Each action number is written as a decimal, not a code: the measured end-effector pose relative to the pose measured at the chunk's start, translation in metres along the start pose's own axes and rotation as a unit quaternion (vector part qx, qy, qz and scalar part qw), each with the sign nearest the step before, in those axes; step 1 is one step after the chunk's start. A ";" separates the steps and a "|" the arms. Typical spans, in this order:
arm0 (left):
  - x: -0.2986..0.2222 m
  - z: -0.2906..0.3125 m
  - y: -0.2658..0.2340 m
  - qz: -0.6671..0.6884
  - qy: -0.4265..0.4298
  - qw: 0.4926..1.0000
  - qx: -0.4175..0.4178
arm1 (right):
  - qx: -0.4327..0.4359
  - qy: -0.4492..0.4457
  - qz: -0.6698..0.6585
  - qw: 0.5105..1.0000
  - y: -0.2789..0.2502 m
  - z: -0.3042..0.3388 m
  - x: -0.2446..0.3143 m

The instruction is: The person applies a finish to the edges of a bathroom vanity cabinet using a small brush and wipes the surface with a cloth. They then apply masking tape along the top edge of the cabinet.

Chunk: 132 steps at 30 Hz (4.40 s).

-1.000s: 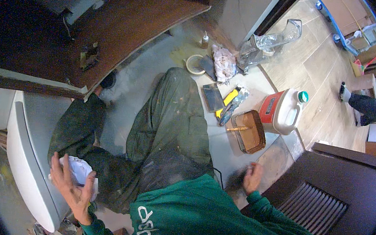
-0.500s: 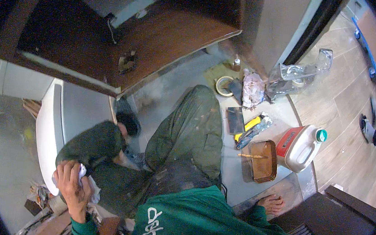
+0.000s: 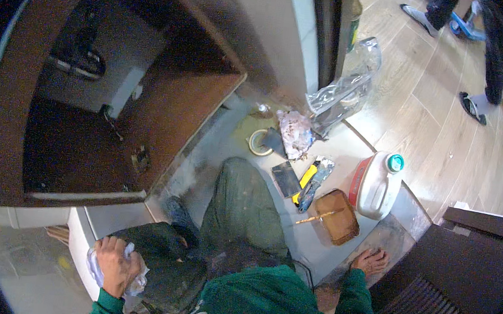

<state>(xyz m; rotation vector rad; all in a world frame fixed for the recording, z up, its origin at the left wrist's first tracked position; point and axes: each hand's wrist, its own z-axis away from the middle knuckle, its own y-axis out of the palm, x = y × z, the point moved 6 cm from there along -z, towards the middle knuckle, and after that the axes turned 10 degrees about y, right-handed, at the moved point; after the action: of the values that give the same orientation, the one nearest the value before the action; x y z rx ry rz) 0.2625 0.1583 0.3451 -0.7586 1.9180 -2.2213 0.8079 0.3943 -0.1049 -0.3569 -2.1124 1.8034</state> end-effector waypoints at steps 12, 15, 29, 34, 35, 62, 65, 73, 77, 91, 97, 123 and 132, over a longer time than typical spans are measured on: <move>0.039 -0.048 0.020 0.063 0.124 0.978 0.156 | 0.046 -0.006 -0.001 0.999 0.003 -0.009 -0.002; 0.053 -0.037 0.024 0.028 0.136 0.961 0.239 | -0.013 -0.025 -0.038 0.999 -0.004 -0.005 -0.002; 0.058 0.053 0.006 0.074 0.124 0.989 0.020 | -0.004 0.022 -0.043 0.999 0.006 0.002 -0.007; 0.087 0.103 -0.005 0.139 0.090 0.971 -0.175 | -0.043 0.009 0.027 0.999 0.003 0.000 0.005; 0.092 0.110 -0.006 0.131 0.077 0.963 -0.223 | -0.005 0.027 0.034 0.999 0.008 -0.005 0.004; 0.170 0.053 -0.018 0.555 0.077 0.816 -0.145 | 0.220 -0.295 -0.523 0.769 -0.301 0.138 0.307; 0.171 0.040 0.014 0.539 0.113 0.825 -0.122 | 0.298 -0.350 -0.582 0.671 -0.361 0.209 0.364; 0.181 0.039 0.081 0.564 0.119 0.804 -0.145 | 0.289 -0.602 -0.432 0.607 -0.523 0.359 0.489; 0.195 0.043 0.081 0.556 0.092 0.810 -0.161 | 0.205 -0.707 -0.424 0.528 -0.582 0.425 0.532; 0.197 0.042 0.085 0.510 0.172 0.828 -0.157 | 0.147 -0.631 -0.378 0.661 -0.690 0.506 0.581; 0.203 0.043 0.081 0.536 0.173 0.818 -0.119 | 0.144 -0.596 -0.374 0.696 -0.701 0.518 0.610; 0.200 0.019 0.118 0.601 0.071 0.771 -0.197 | 0.304 -0.631 -0.244 0.672 -0.541 0.458 0.508; 0.197 0.041 0.063 0.931 -0.083 0.322 -0.147 | 0.695 -0.213 -0.504 0.467 -0.479 0.472 0.475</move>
<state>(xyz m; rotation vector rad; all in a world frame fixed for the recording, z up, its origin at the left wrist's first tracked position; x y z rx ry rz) 0.0942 0.0307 0.3466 0.9733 1.1950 -0.1563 0.1948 0.0817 0.3473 1.4889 -0.0136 1.9747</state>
